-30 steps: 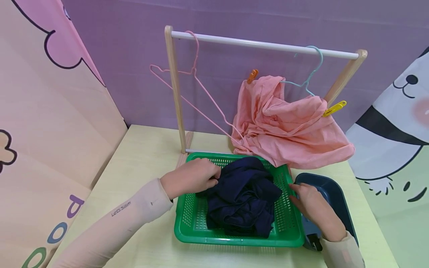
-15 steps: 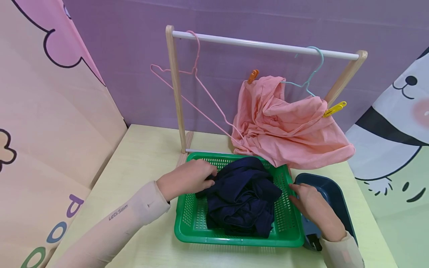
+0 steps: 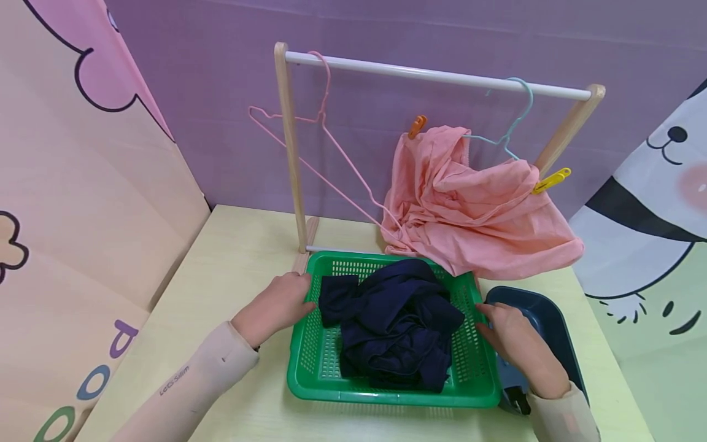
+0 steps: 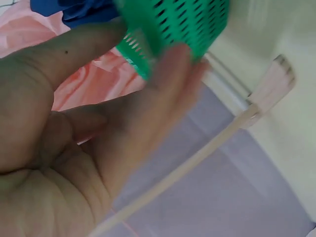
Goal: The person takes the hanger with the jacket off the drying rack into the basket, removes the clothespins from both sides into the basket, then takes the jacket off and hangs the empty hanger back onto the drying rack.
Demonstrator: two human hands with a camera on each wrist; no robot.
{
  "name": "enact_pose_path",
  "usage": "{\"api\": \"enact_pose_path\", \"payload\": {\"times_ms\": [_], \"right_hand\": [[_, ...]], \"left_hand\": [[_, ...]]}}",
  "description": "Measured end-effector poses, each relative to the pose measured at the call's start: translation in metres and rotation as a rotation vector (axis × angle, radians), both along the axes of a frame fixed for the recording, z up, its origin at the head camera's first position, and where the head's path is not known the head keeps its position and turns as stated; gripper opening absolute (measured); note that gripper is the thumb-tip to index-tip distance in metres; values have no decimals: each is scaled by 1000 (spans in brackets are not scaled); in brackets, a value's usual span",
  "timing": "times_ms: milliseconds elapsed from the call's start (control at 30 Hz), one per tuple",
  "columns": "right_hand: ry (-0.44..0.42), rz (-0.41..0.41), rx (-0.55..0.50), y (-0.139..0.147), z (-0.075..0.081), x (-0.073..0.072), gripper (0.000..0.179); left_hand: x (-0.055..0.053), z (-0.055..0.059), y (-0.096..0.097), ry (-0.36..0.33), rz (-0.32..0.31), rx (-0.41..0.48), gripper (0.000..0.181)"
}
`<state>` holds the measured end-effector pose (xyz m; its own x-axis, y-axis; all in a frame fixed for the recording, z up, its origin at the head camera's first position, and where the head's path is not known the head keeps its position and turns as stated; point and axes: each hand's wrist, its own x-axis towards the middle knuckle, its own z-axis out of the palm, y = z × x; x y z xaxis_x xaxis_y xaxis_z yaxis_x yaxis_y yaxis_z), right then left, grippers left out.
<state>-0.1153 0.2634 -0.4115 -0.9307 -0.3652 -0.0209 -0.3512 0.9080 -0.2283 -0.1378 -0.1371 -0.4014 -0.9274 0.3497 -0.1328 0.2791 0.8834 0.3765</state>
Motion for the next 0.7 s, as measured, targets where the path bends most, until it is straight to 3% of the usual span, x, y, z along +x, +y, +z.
{"api": "enact_pose_path", "payload": {"times_ms": [167, 467, 700], "right_hand": [[-2, 13, -13, -1, 0, 1, 31], [-8, 2, -34, -1, -2, 3, 32], [40, -7, -72, 1, -1, 6, 30]], "left_hand": [[0, -7, -7, -34, 21, 69, 31], [-2, -9, -10, -25, 32, 80, 35], [-1, -1, -10, 15, 30, 81, 40]]}}
